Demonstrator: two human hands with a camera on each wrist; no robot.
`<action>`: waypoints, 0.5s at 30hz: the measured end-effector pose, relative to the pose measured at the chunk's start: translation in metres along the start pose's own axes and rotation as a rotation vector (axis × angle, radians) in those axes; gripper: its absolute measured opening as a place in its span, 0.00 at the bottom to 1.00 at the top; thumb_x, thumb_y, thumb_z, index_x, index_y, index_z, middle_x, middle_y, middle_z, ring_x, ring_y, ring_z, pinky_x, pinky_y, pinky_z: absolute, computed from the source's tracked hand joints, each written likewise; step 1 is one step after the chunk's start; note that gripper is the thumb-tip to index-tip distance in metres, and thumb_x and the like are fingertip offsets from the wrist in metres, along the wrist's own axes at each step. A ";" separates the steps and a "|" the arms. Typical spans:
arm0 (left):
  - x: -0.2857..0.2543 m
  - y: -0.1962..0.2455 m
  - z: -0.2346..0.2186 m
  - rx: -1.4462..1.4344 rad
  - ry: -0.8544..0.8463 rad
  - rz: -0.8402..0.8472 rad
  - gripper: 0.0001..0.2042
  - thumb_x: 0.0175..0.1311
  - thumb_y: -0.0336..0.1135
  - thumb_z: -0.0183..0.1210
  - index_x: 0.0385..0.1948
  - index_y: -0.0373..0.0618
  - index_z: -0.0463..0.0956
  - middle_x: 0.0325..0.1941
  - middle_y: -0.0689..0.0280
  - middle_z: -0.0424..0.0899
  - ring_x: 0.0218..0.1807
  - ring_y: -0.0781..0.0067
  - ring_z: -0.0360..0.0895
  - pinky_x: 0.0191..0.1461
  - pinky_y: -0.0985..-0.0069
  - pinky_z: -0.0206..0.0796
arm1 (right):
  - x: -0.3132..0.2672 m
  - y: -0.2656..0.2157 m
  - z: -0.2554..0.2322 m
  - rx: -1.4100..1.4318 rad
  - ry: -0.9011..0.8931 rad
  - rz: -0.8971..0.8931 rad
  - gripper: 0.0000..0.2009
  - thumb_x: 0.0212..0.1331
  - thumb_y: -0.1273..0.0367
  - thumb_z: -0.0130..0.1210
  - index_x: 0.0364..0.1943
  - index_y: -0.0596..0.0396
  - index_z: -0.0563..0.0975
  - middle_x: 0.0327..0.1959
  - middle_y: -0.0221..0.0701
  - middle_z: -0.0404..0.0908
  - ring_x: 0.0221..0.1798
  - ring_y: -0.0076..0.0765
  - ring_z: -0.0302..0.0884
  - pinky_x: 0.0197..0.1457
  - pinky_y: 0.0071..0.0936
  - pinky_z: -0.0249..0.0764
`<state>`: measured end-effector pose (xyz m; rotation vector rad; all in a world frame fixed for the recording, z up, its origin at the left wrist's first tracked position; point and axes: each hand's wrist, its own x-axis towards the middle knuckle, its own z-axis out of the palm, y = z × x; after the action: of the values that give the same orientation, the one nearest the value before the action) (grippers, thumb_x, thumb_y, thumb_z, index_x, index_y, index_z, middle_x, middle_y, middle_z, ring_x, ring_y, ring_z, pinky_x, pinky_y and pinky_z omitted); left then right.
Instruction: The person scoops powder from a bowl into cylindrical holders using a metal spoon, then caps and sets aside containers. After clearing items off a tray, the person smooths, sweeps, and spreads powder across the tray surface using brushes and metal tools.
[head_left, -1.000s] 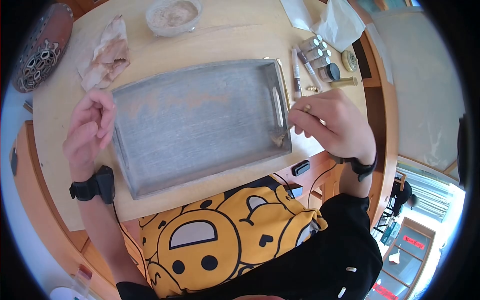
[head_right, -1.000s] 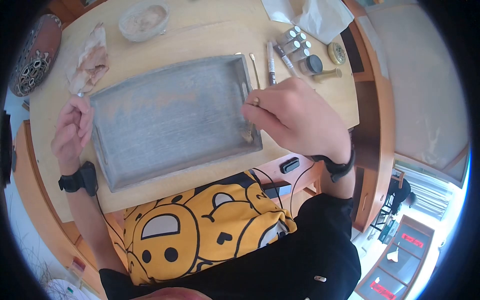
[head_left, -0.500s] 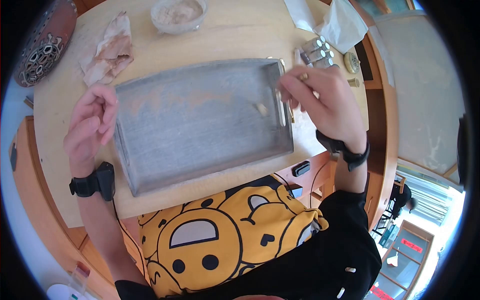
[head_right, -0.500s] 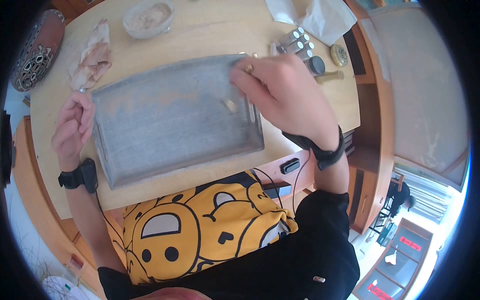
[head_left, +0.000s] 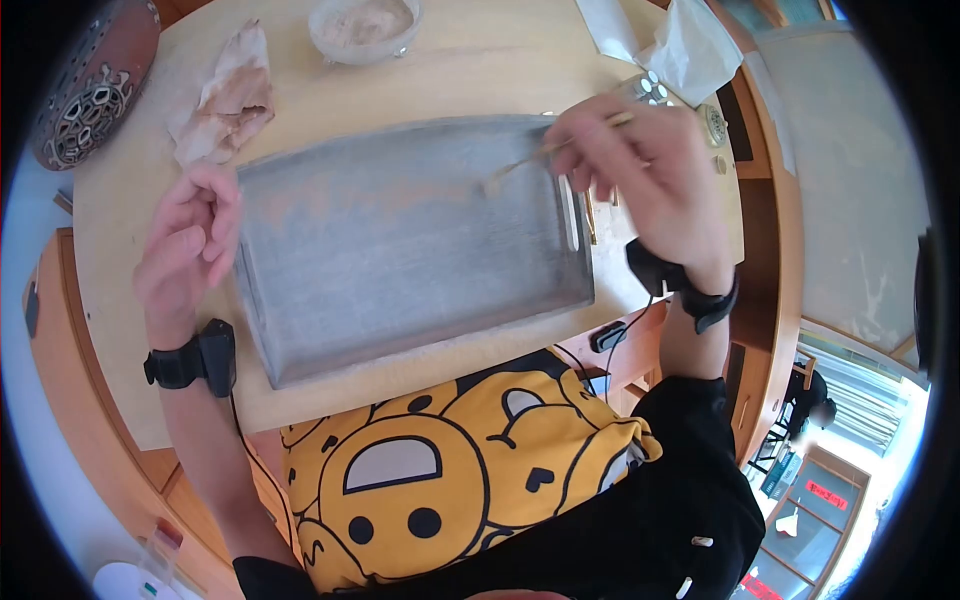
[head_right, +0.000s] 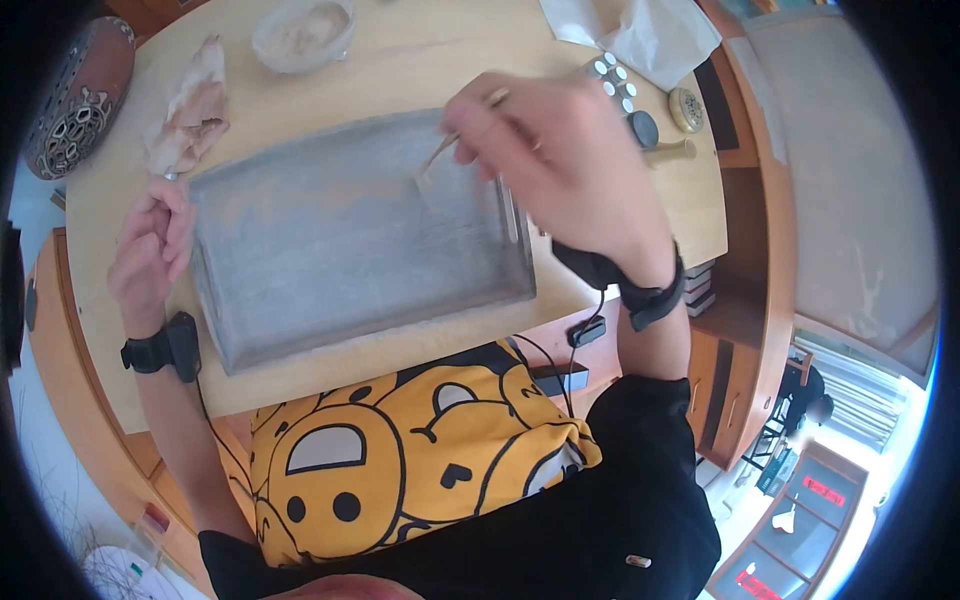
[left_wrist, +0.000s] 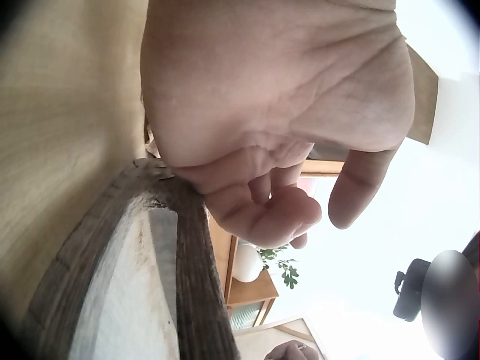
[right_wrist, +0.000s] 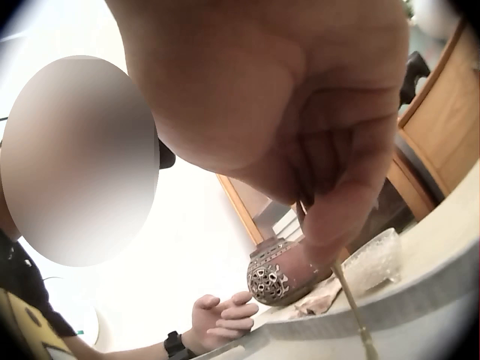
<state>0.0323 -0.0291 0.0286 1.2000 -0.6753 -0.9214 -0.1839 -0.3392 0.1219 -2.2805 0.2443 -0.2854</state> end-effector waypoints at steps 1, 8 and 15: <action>0.001 0.000 0.000 0.003 -0.006 -0.006 0.26 0.55 0.50 0.61 0.45 0.36 0.68 0.29 0.71 0.64 0.24 0.90 0.58 0.19 0.91 0.55 | -0.003 -0.001 -0.008 0.037 0.038 -0.026 0.11 0.67 0.71 0.52 0.32 0.65 0.81 0.22 0.32 0.82 0.22 0.25 0.79 0.26 0.22 0.72; -0.001 0.000 0.002 -0.021 0.014 -0.020 0.27 0.55 0.50 0.62 0.45 0.36 0.68 0.29 0.72 0.64 0.25 0.90 0.58 0.19 0.91 0.54 | -0.032 -0.003 -0.012 -0.439 0.066 -0.060 0.07 0.62 0.73 0.56 0.30 0.62 0.80 0.19 0.37 0.78 0.18 0.38 0.75 0.24 0.29 0.69; 0.001 -0.001 0.000 -0.032 -0.016 -0.014 0.27 0.55 0.49 0.62 0.46 0.35 0.68 0.28 0.72 0.64 0.25 0.90 0.58 0.20 0.91 0.54 | -0.036 -0.014 0.017 -0.382 0.095 -0.209 0.06 0.63 0.78 0.52 0.38 0.66 0.80 0.29 0.38 0.83 0.29 0.32 0.83 0.31 0.23 0.76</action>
<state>0.0328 -0.0300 0.0273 1.1716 -0.6638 -0.9507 -0.2125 -0.3083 0.1171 -2.6790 0.1150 -0.4907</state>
